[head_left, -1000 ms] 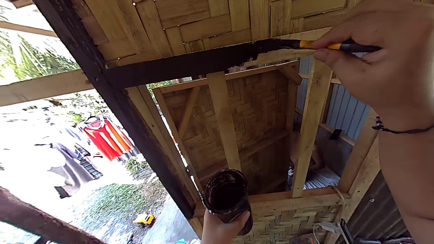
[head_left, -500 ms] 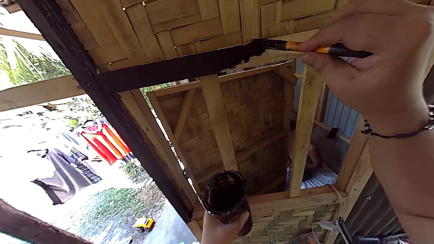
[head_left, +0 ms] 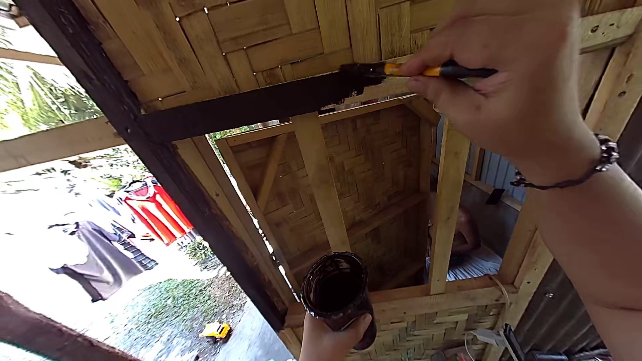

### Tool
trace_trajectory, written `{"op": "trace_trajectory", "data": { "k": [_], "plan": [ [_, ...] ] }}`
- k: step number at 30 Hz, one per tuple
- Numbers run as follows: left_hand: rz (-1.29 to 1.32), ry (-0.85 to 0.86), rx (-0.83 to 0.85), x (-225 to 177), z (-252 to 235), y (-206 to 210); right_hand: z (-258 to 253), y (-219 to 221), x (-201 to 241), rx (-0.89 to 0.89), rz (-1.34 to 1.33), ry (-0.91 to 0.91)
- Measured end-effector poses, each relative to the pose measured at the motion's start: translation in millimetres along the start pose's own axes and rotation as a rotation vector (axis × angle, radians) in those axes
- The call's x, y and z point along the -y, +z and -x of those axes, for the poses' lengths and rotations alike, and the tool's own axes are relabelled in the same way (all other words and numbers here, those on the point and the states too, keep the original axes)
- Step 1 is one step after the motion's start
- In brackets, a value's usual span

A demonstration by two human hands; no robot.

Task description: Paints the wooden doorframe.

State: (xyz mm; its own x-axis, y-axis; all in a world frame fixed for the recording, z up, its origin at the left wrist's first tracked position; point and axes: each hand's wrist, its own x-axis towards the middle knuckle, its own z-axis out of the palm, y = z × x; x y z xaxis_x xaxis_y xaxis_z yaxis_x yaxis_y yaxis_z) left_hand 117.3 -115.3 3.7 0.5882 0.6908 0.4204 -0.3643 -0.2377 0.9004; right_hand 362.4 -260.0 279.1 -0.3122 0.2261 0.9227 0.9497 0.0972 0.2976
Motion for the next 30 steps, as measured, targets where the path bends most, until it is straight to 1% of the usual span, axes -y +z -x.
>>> {"op": "trace_trajectory", "data": {
  "k": [2,4,7,9,11,13,14,16,19,21,23,26,28,30],
  "plan": [
    [0.003,0.007,0.005,0.6,0.3,-0.2,-3.0,2.3,-7.7,0.049,0.034,0.015],
    [-0.002,0.012,0.002,0.8,1.5,-1.5,-1.0,-4.0,-12.5,0.078,0.072,0.069],
    [-0.008,0.019,-0.007,0.8,2.0,-2.7,1.7,-12.8,-4.7,0.029,0.078,0.11],
    [-0.004,0.015,-0.01,0.4,1.3,-1.9,-1.1,-8.8,3.3,0.001,0.032,0.067],
    [-0.003,0.006,-0.014,0.1,1.0,-0.3,-2.8,-2.5,3.6,0.033,0.023,0.041],
    [-0.005,0.006,-0.009,0.9,1.3,-1.1,-0.2,-4.3,-3.6,0.066,0.053,0.084],
    [-0.01,0.004,-0.01,1.3,1.7,-1.3,1.9,-7.5,-7.1,0.053,0.058,0.128],
    [-0.017,0.0,-0.012,2.0,2.1,-1.0,1.5,-10.2,-10.1,-0.029,-0.016,0.221],
    [-0.031,0.0,-0.007,1.4,1.6,0.4,-12.1,1.0,1.7,-0.148,-0.279,0.284],
    [-0.022,-0.008,-0.012,1.5,1.7,2.1,-26.2,13.6,11.9,-0.16,-0.357,0.272],
    [-0.02,-0.011,-0.012,1.0,2.8,1.7,-38.4,28.3,13.1,-0.139,-0.399,0.272],
    [-0.044,0.005,-0.023,1.4,4.4,-1.3,-47.9,38.4,5.6,-0.094,-0.354,0.341],
    [-0.038,0.015,-0.03,1.6,5.6,-4.2,-47.1,32.5,1.2,-0.055,-0.28,0.41],
    [-0.032,0.015,-0.038,1.9,6.5,-6.5,-45.6,23.4,2.0,-0.07,-0.237,0.461]
  ]
}}
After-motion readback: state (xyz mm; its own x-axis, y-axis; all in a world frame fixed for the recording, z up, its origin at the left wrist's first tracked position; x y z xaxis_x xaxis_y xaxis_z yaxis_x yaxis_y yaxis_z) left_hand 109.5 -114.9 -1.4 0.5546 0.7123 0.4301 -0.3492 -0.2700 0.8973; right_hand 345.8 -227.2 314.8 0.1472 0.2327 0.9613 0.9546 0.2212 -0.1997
